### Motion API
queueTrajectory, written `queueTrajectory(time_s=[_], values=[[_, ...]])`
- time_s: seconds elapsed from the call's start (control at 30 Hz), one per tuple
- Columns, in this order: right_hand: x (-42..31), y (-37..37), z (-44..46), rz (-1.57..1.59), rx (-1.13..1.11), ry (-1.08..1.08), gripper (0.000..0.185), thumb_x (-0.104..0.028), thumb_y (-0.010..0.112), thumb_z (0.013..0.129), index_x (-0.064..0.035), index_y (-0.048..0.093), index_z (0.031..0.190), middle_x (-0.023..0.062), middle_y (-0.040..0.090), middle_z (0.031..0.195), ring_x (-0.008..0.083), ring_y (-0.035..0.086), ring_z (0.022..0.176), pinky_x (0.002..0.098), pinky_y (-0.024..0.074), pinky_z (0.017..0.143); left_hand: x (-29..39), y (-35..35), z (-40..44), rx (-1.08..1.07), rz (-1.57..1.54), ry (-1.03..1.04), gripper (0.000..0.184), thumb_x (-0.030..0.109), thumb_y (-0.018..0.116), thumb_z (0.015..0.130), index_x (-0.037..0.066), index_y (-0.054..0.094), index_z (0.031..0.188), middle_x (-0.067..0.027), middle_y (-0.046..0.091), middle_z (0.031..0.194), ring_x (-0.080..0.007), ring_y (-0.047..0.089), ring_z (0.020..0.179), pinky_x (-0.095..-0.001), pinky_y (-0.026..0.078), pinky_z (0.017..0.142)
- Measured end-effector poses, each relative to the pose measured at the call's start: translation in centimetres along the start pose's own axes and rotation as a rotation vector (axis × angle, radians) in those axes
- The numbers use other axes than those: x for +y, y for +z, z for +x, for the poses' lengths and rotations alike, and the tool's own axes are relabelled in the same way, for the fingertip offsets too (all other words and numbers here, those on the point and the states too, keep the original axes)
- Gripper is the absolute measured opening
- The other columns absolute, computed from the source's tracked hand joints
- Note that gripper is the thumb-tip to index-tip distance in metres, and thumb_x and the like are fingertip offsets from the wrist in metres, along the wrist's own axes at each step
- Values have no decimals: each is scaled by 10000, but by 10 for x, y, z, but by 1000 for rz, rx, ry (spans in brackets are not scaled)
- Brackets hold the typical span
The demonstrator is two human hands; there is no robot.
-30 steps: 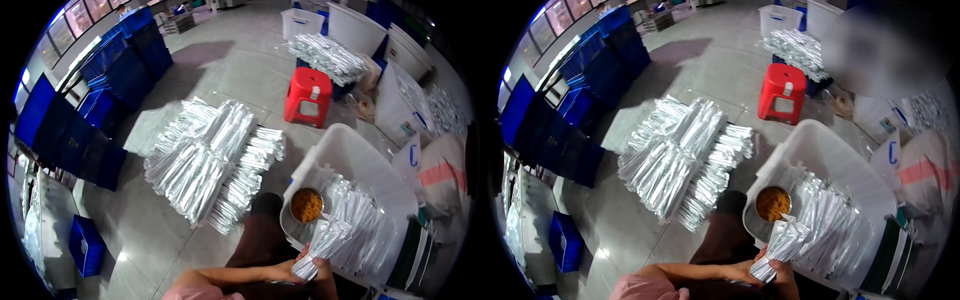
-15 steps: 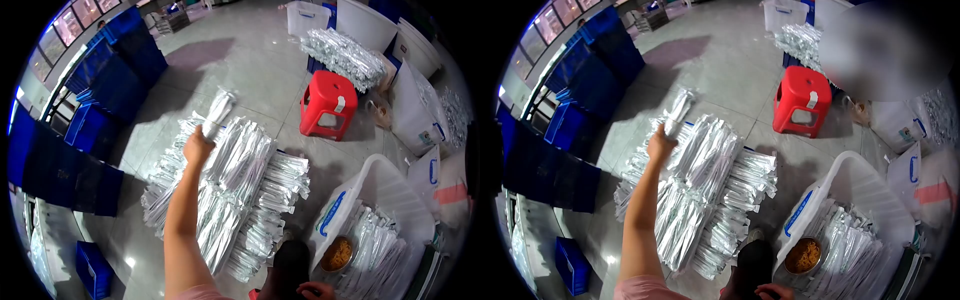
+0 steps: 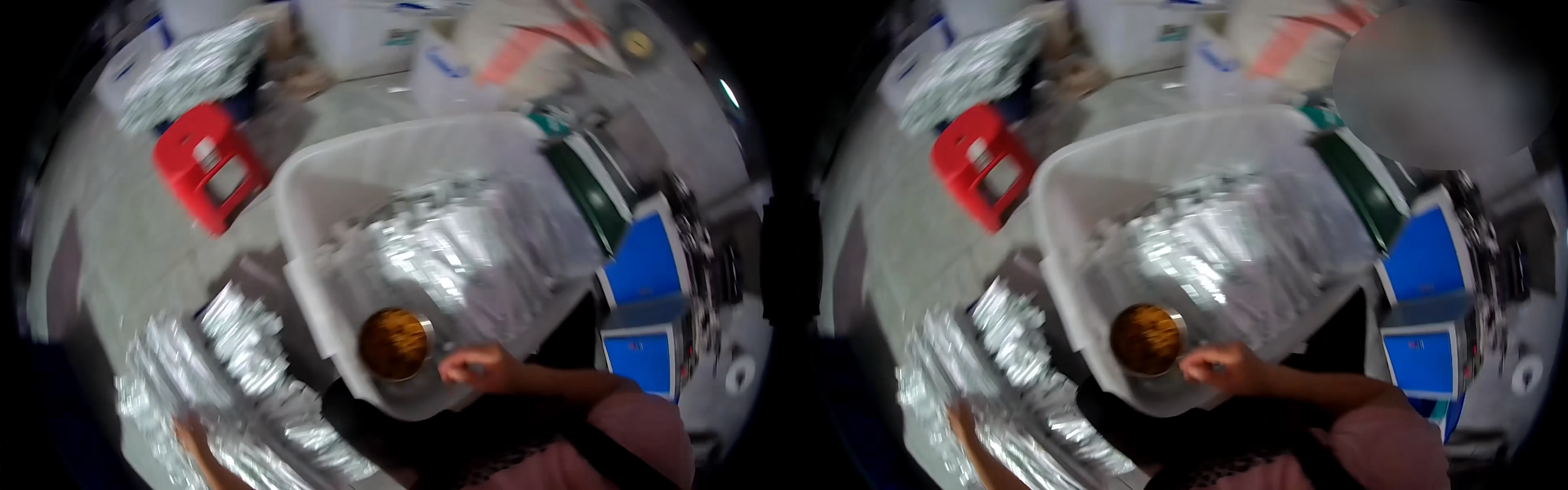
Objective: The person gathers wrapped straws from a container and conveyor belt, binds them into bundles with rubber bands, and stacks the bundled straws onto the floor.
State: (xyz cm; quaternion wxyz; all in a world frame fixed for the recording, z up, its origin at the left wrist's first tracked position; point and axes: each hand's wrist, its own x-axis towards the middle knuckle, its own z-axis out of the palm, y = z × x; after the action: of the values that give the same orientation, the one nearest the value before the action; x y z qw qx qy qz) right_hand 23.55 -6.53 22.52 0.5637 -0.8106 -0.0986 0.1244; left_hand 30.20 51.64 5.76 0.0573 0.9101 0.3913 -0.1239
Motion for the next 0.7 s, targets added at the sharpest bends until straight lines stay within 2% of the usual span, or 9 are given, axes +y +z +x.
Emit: queueTrajectory(time_s=[0.03, 0.13, 0.23, 0.37, 0.4, 0.47, 0.53, 0.6, 0.7], values=[[9, -20, 0, -15, 134, 37, 146, -112, 566, 820, -14, 591, 926, 63, 626, 788, 124, 593, 662, 241, 468, 580, -45, 49, 13, 246, -312, 147, 624, 502, 428, 839, 84, 349, 1296, -201, 349, 1308, -361, 296, 1228, -501, 262, 973], [56, -94, 4, -421, 482, 55, 320, -124, 630, 757, -6, 541, 1041, 139, 602, 932, 236, 589, 833, 331, 460, 701, 3, 33, -101, 590, -465, 192, 500, 389, 478, 838, 32, 434, 1185, -168, 482, 1149, -323, 455, 1051, -432, 349, 880], [133, -169, -2, -750, 604, 493, 817, -362, 679, 693, 23, 278, 1292, 247, 299, 1312, 347, 294, 1227, 397, 287, 985, 75, 8, -261, 568, -561, 121, 453, 294, 556, 805, 4, 449, 1136, -150, 544, 1003, -302, 515, 896, -409, 415, 788], [195, -241, 6, -808, 532, 807, 1158, -525, 723, 564, -3, 59, 1356, 232, 104, 1394, 336, 97, 1307, 483, 189, 1019, 114, 12, -357, 652, -329, 377, 411, 262, 535, 849, -31, 457, 1127, -180, 561, 961, -280, 548, 823, -341, 455, 722], [201, -252, 7, -790, 528, 791, 1158, -525, 723, 564, -3, 59, 1356, 232, 104, 1394, 336, 97, 1307, 483, 189, 1019, 130, -8, -379, 297, -646, 329, 398, 226, 566, 832, -46, 461, 1103, -213, 548, 970, -309, 540, 860, -339, 446, 754], [205, -272, 6, -603, 459, 1132, 1248, -563, 740, 505, -22, 12, 1362, 234, 110, 1391, 326, 95, 1309, 498, 198, 1013, 169, -26, -414, 232, -694, 444, 399, 214, 578, 821, -61, 466, 1086, -234, 535, 974, -341, 531, 882, -374, 436, 781], [209, -291, 9, -552, 412, 1179, 1311, -577, 754, 455, -41, -25, 1363, 221, 110, 1397, 324, 110, 1307, 488, 211, 1013, 180, -18, -415, 572, -236, 888, 363, 202, 593, 803, -41, 496, 1055, -215, 535, 987, -373, 525, 896, -420, 425, 797], [220, -307, 5, -517, 396, 1120, 1308, -572, 760, 444, -54, -9, 1368, 205, 112, 1403, 334, 141, 1298, 479, 213, 1016, 175, -3, -407, 529, -166, 821, 388, 244, 600, 797, -19, 497, 1062, -187, 534, 1017, -385, 510, 929, -449, 402, 829], [216, -316, 2, -506, 470, 1085, 1061, -431, 751, 511, -37, 203, 1330, 190, 343, 1298, 306, 344, 1205, 391, 329, 970, 170, 4, -399, 542, -49, 819, 460, 336, 574, 806, 2, 475, 1106, -159, 533, 1044, -370, 501, 959, -516, 378, 832]])
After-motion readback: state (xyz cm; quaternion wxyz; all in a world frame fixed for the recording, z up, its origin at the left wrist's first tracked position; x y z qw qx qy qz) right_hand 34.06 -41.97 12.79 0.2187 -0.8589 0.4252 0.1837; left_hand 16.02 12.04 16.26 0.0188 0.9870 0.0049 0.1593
